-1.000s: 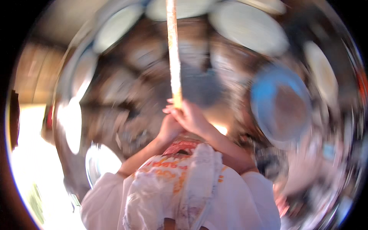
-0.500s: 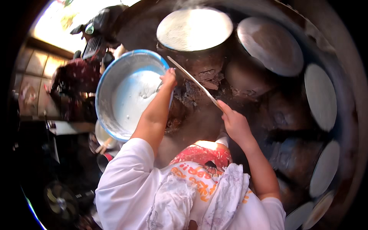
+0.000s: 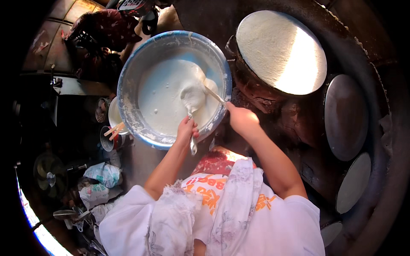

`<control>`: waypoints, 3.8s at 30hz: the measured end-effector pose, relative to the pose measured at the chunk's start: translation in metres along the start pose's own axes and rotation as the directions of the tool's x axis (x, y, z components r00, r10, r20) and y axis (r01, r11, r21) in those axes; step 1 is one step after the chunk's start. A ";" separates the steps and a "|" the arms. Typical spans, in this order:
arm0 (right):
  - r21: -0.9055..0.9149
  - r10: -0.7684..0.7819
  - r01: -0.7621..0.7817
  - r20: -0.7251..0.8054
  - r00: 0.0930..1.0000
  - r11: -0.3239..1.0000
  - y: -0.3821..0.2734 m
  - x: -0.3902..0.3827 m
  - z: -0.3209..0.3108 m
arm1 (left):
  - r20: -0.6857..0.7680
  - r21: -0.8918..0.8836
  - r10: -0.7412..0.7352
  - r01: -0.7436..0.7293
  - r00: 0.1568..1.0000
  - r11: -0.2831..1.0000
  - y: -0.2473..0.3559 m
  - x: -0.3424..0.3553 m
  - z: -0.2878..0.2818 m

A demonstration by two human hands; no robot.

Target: The person prepares thin spring roll wrappers by spreading batter onto multiple hot plates with a ladle and a wooden stick, then peeling off the cooked wrappers by hand and cleaning the plates with a cloth.

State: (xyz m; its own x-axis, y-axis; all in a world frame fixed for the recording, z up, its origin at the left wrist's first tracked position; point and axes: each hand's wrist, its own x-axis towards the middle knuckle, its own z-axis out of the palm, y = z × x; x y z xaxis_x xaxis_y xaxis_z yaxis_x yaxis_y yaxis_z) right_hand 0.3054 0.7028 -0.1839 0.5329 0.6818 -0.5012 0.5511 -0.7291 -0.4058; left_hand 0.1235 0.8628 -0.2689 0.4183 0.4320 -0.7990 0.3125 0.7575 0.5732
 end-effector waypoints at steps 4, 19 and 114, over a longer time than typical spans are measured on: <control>0.037 0.035 -0.031 -0.103 0.994 0.999 0.008 0.005 -0.029 | -0.029 0.211 0.184 -0.174 0.982 0.962 0.043 -0.026 0.014; -0.001 0.132 -0.132 0.060 0.989 0.991 -0.034 0.015 0.017 | 0.034 -0.158 -0.009 0.014 0.999 0.987 0.047 0.126 0.060; 0.769 0.670 -0.196 -0.630 -0.393 0.608 0.334 -0.239 -0.032 | 0.995 -0.101 -0.036 -0.910 -0.094 -0.403 -0.123 -0.140 0.669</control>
State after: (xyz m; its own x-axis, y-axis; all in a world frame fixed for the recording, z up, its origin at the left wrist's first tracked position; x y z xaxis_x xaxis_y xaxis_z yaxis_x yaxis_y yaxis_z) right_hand 0.3828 0.2978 -0.1753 0.5640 -0.7186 0.4068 -0.2633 -0.6234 -0.7363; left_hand 0.5970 0.3819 -0.1059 0.7977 -0.5552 0.2352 -0.5924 -0.6487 0.4778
